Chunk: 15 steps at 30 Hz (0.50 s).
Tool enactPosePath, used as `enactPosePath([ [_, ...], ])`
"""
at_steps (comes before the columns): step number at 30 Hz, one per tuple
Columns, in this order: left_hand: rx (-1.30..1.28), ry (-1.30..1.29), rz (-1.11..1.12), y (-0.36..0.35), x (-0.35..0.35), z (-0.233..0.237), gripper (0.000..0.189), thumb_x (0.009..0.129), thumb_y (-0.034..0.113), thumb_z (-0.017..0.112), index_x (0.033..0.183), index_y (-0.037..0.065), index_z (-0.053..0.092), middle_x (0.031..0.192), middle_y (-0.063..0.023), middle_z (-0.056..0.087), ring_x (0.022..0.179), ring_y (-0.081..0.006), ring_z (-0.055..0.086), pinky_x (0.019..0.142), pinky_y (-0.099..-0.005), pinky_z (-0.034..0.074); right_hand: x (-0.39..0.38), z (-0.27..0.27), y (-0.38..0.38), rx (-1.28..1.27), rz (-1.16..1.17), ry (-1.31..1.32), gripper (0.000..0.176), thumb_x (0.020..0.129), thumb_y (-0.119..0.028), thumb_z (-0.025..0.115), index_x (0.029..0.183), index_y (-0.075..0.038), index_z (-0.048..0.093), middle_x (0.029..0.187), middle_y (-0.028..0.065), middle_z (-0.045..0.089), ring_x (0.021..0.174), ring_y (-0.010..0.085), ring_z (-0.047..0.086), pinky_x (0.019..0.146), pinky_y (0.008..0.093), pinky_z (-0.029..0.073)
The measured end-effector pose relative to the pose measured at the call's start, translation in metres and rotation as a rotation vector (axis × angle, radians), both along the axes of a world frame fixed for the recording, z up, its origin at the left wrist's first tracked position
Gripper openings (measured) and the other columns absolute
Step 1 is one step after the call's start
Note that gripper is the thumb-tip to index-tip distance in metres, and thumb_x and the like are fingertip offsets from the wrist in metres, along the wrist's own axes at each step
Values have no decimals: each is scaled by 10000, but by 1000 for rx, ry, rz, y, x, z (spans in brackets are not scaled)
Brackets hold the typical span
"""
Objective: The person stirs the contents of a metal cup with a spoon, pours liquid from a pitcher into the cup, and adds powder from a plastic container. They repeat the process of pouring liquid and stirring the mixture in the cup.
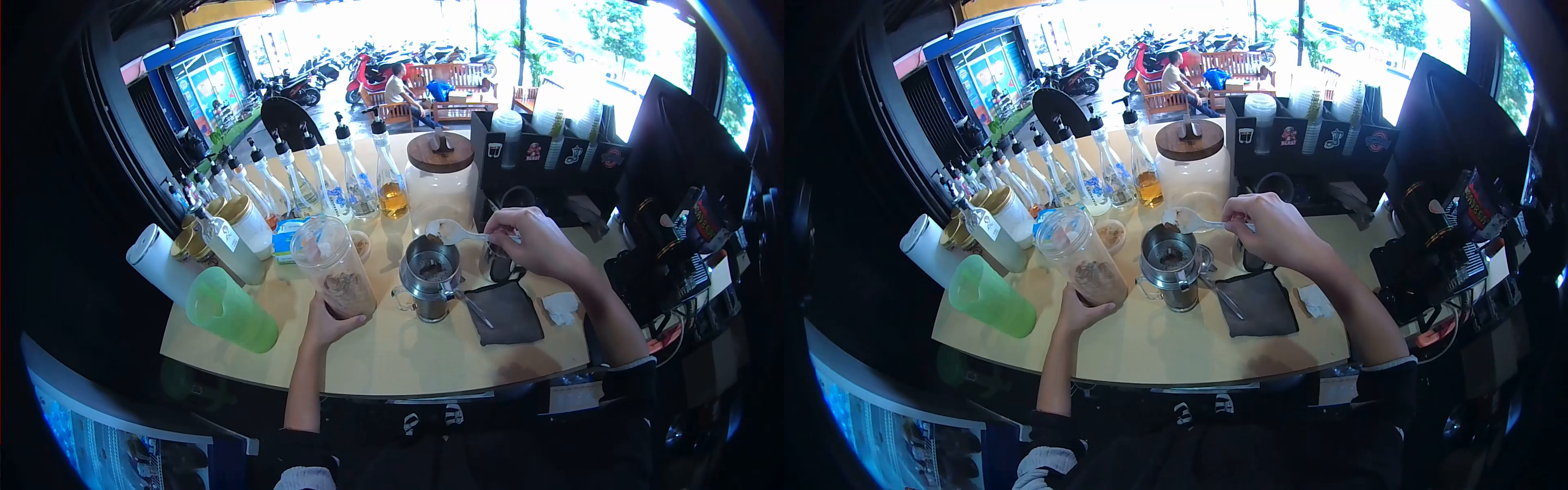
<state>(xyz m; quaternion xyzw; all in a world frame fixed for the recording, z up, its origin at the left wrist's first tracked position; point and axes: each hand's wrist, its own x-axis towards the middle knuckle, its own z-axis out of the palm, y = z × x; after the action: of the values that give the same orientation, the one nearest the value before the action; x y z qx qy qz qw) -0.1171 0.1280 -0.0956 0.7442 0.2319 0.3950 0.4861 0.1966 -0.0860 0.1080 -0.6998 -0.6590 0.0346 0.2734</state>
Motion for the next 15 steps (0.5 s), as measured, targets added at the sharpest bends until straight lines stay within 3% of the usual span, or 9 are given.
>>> enactPosePath([
  [15, -13, 20, -7, 4, -1, -6, 891, 514, 166, 899, 1249, -32, 436, 1168, -154, 595, 1085, -243, 593, 947, -380, 476, -10, -8, -20, 16, 87, 20, 111, 838, -98, 582, 904, -38, 648, 850, 108, 653, 841, 307, 629, 751, 393, 487],
])
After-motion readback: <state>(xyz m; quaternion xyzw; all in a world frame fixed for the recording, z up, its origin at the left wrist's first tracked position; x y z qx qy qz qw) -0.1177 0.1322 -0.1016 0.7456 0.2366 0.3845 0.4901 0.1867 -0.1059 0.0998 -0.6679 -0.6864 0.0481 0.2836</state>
